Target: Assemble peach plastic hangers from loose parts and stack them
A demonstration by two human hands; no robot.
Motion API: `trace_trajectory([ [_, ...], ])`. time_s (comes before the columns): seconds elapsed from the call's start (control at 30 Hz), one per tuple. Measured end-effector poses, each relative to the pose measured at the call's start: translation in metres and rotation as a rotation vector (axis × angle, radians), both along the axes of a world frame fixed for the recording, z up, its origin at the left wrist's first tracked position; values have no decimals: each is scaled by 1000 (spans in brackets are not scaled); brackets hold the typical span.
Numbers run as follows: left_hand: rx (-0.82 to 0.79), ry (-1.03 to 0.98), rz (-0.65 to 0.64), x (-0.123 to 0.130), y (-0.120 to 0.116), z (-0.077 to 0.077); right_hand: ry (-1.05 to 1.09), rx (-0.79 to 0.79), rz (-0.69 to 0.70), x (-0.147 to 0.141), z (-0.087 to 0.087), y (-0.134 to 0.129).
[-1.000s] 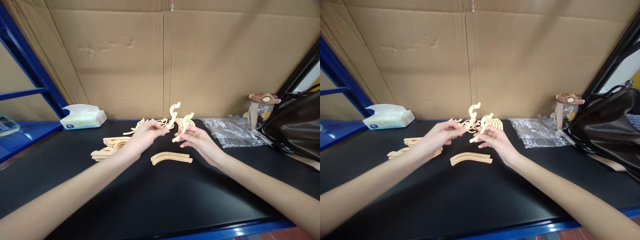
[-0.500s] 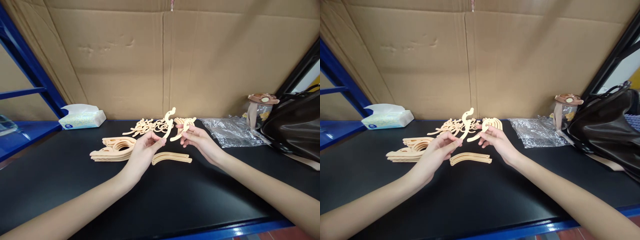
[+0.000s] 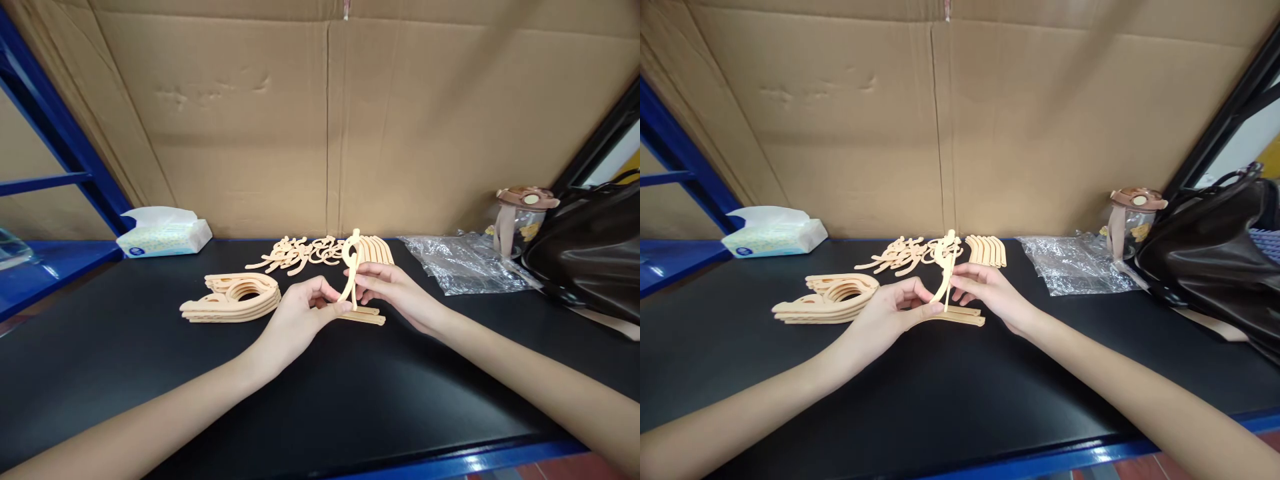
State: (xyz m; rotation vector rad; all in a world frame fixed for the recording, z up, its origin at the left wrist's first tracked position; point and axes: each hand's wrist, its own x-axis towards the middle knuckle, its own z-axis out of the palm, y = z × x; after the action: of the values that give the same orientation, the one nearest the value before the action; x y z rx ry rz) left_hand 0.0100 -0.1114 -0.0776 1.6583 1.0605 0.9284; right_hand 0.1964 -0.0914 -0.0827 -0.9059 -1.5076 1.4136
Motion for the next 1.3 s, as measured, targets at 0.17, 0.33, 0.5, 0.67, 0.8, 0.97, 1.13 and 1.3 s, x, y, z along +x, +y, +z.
trace_trajectory([
  [0.17, -24, 24, 24, -1, -2, -1, 40, 12, 36, -1, 2, -2],
  [0.33, 10, 82, 48, 1, -4, -1, 13, 28, 7, -1, 2, -3],
  [0.5, 107, 223, 30, 0, -7, -3, -25, 85, 8, 0, -1, 0],
  [0.67, 155, 285, 15, -1, -6, -5, 0, 70, 13, 1, -3, 2],
  [0.8, 180, 351, 21, -1, -7, -2, -9, 64, -1, 0, -2, 1],
  [0.97, 232, 371, -19, -1, -11, 4, -35, 88, 4, 0, -1, 0],
  [1.13, 190, 196, 93, -3, -6, 10, -86, 109, 36, 2, 3, -1],
  [1.3, 131, 117, 102, -7, 8, 14, -275, 238, 66, 3, 6, -4],
])
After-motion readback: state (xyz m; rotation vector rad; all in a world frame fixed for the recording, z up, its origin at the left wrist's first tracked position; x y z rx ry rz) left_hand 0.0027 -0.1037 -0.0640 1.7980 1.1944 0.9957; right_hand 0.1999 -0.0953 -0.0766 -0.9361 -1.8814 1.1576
